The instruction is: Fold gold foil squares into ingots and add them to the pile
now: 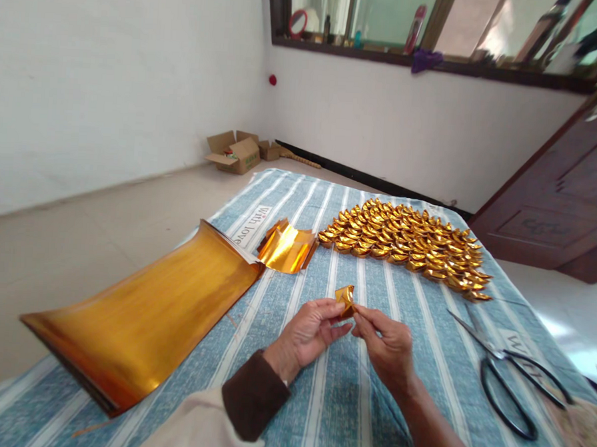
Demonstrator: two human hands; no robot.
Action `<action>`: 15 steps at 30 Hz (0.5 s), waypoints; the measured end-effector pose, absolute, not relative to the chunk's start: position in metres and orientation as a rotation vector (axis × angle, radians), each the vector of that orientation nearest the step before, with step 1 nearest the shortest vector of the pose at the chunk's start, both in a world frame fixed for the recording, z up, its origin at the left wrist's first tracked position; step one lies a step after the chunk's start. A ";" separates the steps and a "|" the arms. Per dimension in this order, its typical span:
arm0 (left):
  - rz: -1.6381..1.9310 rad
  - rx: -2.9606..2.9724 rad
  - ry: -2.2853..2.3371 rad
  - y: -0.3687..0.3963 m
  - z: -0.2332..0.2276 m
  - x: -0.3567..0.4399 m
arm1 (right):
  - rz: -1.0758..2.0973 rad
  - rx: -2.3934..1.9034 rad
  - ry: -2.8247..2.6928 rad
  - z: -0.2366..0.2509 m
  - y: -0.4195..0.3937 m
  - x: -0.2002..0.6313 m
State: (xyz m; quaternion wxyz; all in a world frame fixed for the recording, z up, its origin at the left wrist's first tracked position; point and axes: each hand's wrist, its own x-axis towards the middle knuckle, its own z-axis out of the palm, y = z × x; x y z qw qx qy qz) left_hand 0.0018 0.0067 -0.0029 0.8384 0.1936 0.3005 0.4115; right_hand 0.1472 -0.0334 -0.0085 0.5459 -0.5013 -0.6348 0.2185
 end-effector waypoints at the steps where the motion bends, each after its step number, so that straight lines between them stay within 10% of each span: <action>1: 0.875 0.403 0.638 0.007 -0.003 0.002 | 0.510 -1.200 -1.488 -0.009 -0.033 0.147; 15: 0.895 0.442 0.669 0.007 -0.006 0.002 | 0.639 -1.287 -1.350 -0.002 -0.035 0.144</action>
